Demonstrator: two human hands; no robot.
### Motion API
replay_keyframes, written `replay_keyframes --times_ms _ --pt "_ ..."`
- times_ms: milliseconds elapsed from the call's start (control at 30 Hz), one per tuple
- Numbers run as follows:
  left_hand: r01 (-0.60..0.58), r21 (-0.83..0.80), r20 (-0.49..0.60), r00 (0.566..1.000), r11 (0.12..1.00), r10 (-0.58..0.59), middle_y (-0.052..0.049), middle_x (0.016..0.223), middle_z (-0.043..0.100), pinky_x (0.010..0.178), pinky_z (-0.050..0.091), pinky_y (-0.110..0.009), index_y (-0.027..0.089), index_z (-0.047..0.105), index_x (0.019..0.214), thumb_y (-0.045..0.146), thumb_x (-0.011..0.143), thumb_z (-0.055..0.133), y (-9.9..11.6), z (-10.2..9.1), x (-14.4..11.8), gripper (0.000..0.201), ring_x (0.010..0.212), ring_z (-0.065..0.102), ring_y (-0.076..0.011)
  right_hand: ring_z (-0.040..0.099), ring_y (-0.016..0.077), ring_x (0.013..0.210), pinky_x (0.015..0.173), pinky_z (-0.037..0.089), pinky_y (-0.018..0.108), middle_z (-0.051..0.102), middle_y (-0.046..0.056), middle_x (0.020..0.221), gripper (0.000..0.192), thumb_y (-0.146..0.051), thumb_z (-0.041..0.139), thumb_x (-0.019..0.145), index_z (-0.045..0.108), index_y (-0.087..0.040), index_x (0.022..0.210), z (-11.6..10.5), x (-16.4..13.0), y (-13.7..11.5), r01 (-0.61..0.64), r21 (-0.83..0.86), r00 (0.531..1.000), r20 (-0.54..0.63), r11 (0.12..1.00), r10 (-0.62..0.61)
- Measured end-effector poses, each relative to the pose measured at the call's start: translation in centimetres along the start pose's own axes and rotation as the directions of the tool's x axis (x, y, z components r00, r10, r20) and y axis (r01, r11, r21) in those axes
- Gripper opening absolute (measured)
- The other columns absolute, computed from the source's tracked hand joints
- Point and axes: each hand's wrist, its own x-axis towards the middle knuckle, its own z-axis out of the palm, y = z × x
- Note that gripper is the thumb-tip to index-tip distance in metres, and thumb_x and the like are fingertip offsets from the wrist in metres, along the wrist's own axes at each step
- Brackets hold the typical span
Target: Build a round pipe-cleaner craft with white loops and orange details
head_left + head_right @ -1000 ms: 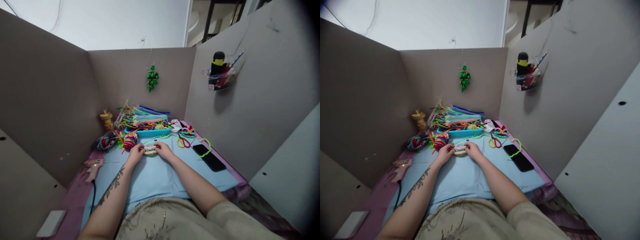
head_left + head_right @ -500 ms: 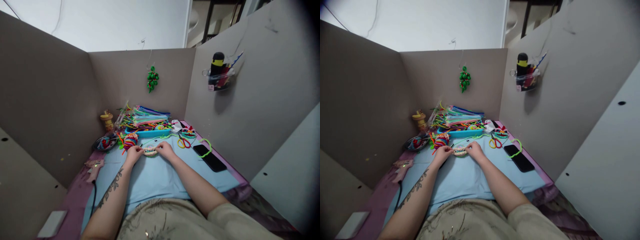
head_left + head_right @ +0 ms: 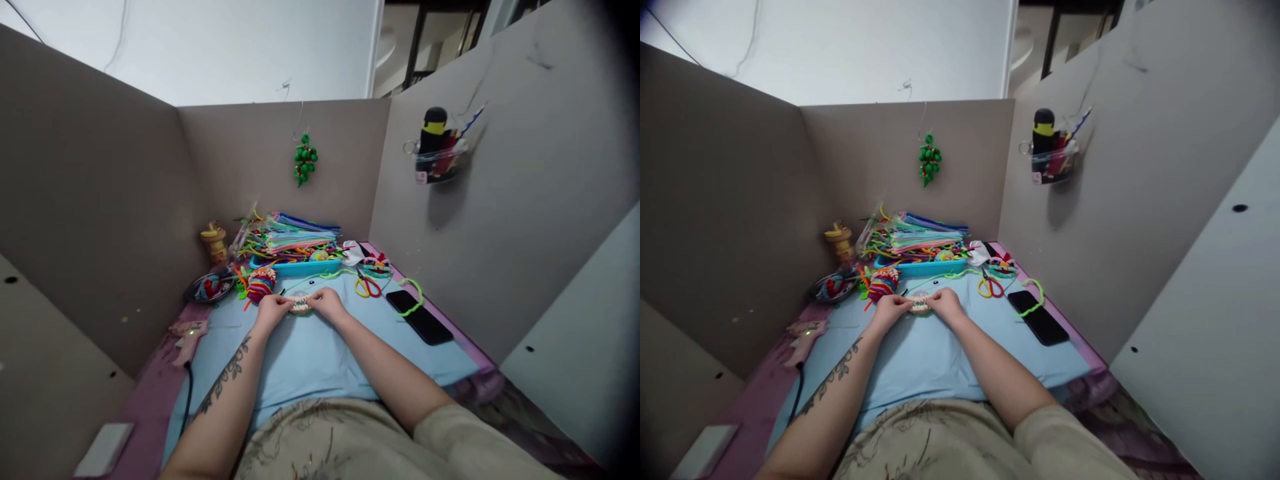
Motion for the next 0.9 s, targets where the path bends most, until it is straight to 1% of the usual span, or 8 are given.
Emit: replay_keyframes --times_ms 267,433,533,667,767,900 --pt "0.001 -0.004 -0.038 0.999 1.0 -0.001 -0.002 0.054 0.06 0.049 0.03 -0.022 0.012 0.07 0.065 0.039 0.063 0.061 -0.4 0.3 0.1 0.028 0.053 0.05 -0.0127 0.06 0.0153 0.06 0.054 0.038 0.021 0.068 0.004 0.06 0.014 -0.022 0.061 0.063 0.072 -0.014 0.062 0.0 -0.2 -0.4 -0.012 0.003 1.0 0.0 1.0 0.012" --pt "0.011 -0.013 -0.039 0.999 1.0 -0.012 -0.001 0.053 0.059 0.048 0.03 -0.022 0.012 0.068 0.062 0.04 0.062 0.061 -0.5 0.5 0.2 0.028 0.052 0.049 -0.0121 0.059 0.0158 0.062 0.058 0.039 0.022 0.067 0.004 0.062 0.013 -0.023 0.061 0.063 0.071 -0.015 0.062 -0.2 -0.2 -0.5 0.002 -0.018 1.0 -0.018 1.0 -0.002" --pt "0.026 -0.03 -0.042 0.999 0.999 -0.028 -0.001 0.052 0.059 0.047 0.029 -0.022 0.012 0.068 0.061 0.039 0.06 0.062 -0.3 0.2 0.1 0.028 0.051 0.048 -0.0119 0.059 0.0169 0.069 0.062 0.04 0.023 0.067 0.005 0.066 0.014 -0.025 0.06 0.064 0.071 -0.016 0.062 -0.3 -0.2 -0.4 0.006 -0.024 0.999 -0.051 1.0 -0.007" --pt "0.043 -0.066 -0.051 0.998 0.997 -0.046 -0.001 0.052 0.059 0.048 0.031 -0.022 0.012 0.068 0.062 0.037 0.06 0.062 0.1 -0.7 -0.2 0.026 0.051 0.048 -0.0121 0.058 0.0173 0.074 0.068 0.04 0.024 0.066 0.005 0.074 0.015 -0.026 0.059 0.066 0.07 -0.017 0.063 -0.7 0.0 0.0 0.003 -0.032 0.996 -0.084 0.999 -0.006" --pt "0.045 -0.089 -0.069 0.996 0.995 -0.051 -0.002 0.057 0.062 0.05 0.033 -0.022 0.012 0.068 0.063 0.036 0.061 0.062 0.2 -1.2 -0.3 0.025 0.054 0.051 -0.0129 0.056 0.0167 0.075 0.07 0.04 0.024 0.064 0.005 0.076 0.016 -0.026 0.057 0.066 0.07 -0.017 0.064 -1.0 0.1 0.2 0.021 -0.052 0.996 -0.086 0.998 -0.025" --pt "0.024 -0.057 -0.035 0.999 0.998 -0.026 -0.003 0.057 0.063 0.05 0.033 -0.022 0.012 0.069 0.066 0.035 0.061 0.062 0.2 -1.1 -0.4 0.025 0.055 0.052 -0.0136 0.055 0.0159 0.073 0.07 0.04 0.024 0.061 0.004 0.076 0.015 -0.026 0.057 0.066 0.069 -0.017 0.066 -0.7 -0.1 0.2 0.049 -0.09 0.994 -0.089 0.995 -0.057"
